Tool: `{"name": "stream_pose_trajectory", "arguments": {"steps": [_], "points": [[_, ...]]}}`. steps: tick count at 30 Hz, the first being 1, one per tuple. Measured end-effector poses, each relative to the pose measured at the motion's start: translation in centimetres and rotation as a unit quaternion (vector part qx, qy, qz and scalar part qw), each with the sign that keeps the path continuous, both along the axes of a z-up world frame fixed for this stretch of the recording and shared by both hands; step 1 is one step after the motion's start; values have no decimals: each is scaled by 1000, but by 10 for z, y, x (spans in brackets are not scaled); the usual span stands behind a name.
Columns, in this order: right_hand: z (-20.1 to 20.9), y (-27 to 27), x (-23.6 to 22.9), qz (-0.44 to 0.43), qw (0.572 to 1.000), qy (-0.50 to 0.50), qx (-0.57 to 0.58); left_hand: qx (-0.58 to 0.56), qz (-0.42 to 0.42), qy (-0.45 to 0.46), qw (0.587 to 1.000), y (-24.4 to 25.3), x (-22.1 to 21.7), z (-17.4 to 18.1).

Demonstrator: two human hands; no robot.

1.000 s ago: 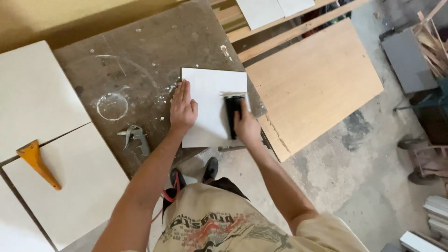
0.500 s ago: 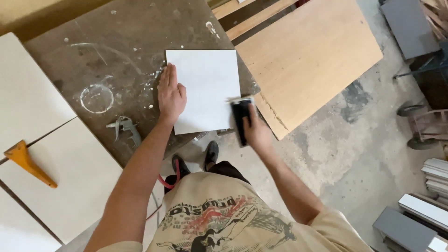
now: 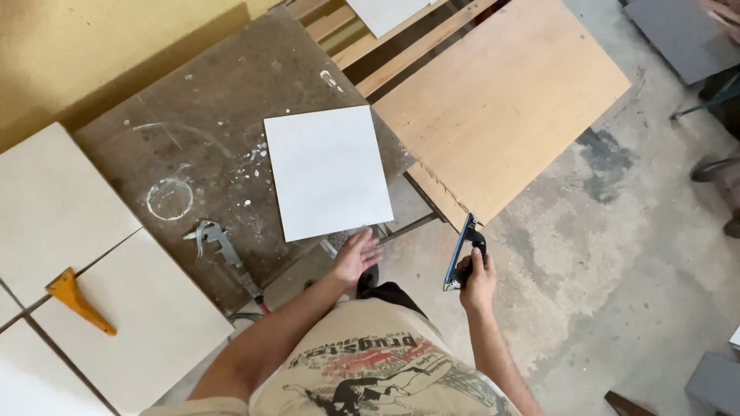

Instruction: Sanding the edges of laminate panels and trimming them with a utility knife on a workbench.

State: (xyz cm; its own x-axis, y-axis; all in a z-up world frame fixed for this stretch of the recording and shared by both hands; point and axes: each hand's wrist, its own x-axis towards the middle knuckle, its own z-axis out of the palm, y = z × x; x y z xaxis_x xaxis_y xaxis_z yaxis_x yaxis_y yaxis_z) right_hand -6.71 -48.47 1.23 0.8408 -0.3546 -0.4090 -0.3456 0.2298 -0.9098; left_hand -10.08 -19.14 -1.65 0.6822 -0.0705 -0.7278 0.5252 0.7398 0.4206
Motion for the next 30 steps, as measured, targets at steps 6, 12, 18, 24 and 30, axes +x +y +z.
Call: {"name": "stream_pose_trajectory", "arguments": {"steps": [6, 12, 18, 24, 30], "points": [[-12, 4, -7, -5, 914, 180, 364, -26, 205, -62, 977, 0, 29, 59], [-28, -46, -23, -23, 916, 179, 359, 109, 157, -97, 977, 21, 14, 107], [-39, -84, -53, -28, 914, 189, 359, 286, 119, -121, 943, 158, 4, 192], [-44, -82, -48, 28, 906, 205, 370, 547, -18, -113, 829, 282, 97, 145], [-67, -72, -31, 66, 897, 222, 377, 526, -135, -110, 832, 301, 139, 133]]}}
